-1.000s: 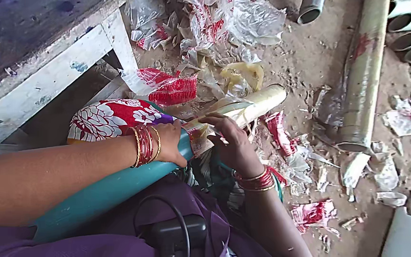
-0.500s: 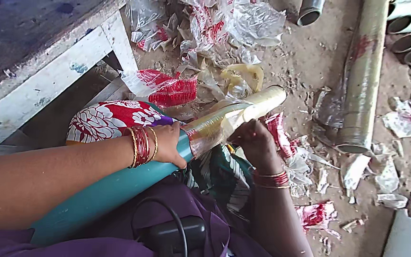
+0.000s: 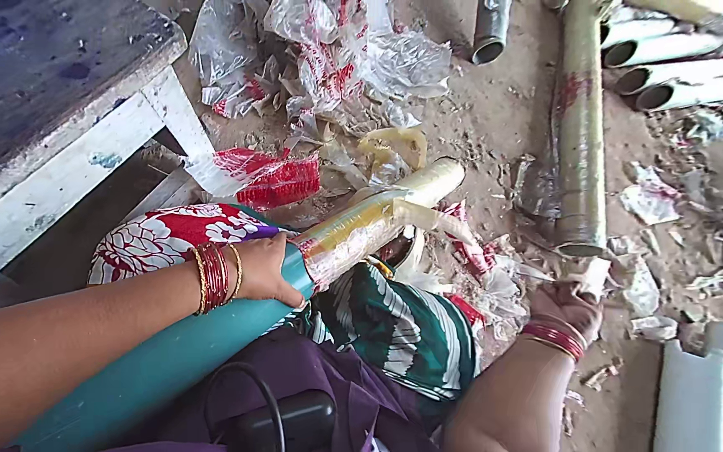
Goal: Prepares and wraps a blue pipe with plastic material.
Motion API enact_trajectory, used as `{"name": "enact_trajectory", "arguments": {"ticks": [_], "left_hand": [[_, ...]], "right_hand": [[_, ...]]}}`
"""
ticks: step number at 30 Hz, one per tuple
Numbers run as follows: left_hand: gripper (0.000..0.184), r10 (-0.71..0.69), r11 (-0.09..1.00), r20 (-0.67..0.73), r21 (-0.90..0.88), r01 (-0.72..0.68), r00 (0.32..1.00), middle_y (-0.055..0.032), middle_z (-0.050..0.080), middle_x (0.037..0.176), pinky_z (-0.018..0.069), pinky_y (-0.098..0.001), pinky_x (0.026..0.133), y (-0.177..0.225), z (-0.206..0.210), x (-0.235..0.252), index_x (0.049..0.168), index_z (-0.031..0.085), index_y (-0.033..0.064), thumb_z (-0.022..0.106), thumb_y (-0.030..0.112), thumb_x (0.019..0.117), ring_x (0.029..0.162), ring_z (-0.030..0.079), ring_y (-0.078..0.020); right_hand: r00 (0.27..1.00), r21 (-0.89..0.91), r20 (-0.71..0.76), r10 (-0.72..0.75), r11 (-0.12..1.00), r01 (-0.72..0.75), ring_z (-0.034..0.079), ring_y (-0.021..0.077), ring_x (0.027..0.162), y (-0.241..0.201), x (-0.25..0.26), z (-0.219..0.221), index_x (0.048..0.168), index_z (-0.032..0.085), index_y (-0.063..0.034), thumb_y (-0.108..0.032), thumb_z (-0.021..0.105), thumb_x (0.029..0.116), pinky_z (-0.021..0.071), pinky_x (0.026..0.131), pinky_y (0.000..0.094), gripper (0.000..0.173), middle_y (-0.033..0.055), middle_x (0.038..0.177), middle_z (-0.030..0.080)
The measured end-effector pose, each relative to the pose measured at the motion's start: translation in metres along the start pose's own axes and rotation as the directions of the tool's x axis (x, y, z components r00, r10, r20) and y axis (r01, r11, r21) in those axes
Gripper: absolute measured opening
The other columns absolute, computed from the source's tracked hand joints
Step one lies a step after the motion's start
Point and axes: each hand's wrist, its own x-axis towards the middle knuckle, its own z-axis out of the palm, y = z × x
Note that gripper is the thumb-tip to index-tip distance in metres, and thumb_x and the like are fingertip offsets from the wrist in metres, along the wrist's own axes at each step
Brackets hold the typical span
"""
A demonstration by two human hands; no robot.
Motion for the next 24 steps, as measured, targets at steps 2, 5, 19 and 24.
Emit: {"name": "enact_trajectory", "arguments": {"ticks": [2,5,19,24], "left_hand": [[0.119,-0.014,1.0,0.015,0.01,0.014,1.0,-0.0251,0.056,0.14,0.0453,-0.0568,0.107,0.001,-0.003,0.001,0.161,0.02,0.0004,0.088,0.051,0.077,0.129,0.057,-0.0387],[0.121,-0.036,0.996,0.009,0.085,0.035,0.999,-0.0259,0.053,0.144,0.0432,-0.0562,0.11,0.011,-0.002,-0.002,0.162,0.017,-0.0006,0.086,0.054,0.0784,0.133,0.054,-0.0394],[0.129,-0.051,0.982,0.025,0.181,0.045,0.998,-0.0301,0.039,0.156,0.035,-0.0543,0.118,0.025,0.003,-0.012,0.162,0.003,-0.0035,0.083,0.057,0.0803,0.144,0.043,-0.0414],[0.131,-0.04,0.987,0.017,0.157,0.037,0.999,-0.0296,0.04,0.156,0.0352,-0.0537,0.118,0.018,0.002,-0.007,0.163,0.005,-0.002,0.085,0.057,0.0774,0.144,0.043,-0.0413]], "right_hand": [[0.993,-0.273,-0.104,-0.056,0.962,0.025,0.055,0.0083,0.079,-0.01,0.02,-0.05,0.129,0.04,-0.0038,0.007,0.039,0.1047,0.0525,0.072,0.0246,0.027,0.0056,0.1,0.049],[0.999,-0.584,-0.047,0.001,0.811,-0.029,0.066,0.0145,0.076,-0.023,0.002,-0.05,0.141,0.036,0.0015,0.018,0.051,0.0901,0.0585,0.066,0.0289,0.055,0.0135,0.104,0.058],[0.556,-0.66,0.732,0.393,0.21,0.721,0.068,0.0468,0.094,0.063,-0.141,0.141,0.123,0.054,0.0019,-0.031,0.068,0.0996,0.0528,0.076,0.0645,0.043,0.0279,0.099,0.068],[0.638,-0.602,0.702,0.316,0.742,0.295,0.053,0.0147,0.069,0.087,-0.091,0.122,0.101,0.05,0.0023,0.0,0.068,0.0917,0.0487,0.066,0.0352,0.02,0.0088,0.081,0.053]]}}
